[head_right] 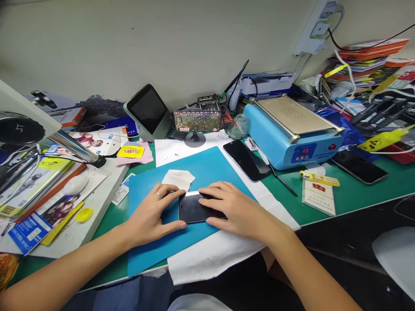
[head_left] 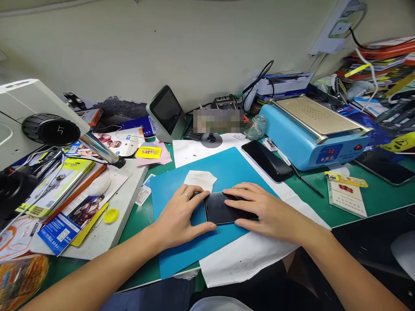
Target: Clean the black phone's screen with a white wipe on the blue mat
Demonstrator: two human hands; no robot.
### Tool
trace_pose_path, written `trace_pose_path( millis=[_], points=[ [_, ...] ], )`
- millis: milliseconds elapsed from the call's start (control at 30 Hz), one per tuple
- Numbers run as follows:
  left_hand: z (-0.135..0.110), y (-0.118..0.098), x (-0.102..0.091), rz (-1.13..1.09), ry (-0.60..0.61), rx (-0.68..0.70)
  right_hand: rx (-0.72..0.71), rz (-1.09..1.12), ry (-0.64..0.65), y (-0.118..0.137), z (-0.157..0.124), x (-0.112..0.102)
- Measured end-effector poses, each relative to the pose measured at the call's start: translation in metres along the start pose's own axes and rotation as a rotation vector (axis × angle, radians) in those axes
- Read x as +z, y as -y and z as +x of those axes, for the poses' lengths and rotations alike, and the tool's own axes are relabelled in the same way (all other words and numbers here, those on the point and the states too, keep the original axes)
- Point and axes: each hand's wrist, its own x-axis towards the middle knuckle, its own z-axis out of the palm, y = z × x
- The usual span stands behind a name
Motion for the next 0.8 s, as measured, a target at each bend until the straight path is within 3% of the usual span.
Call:
trace_pose_path(
  millis=[800],
  points=[
    [0.002, -0.001, 0.0, -0.006, -0.03, -0.012, 0.043, 0.107, -0.044, -0.005, -0.005, 0.014]
  ],
)
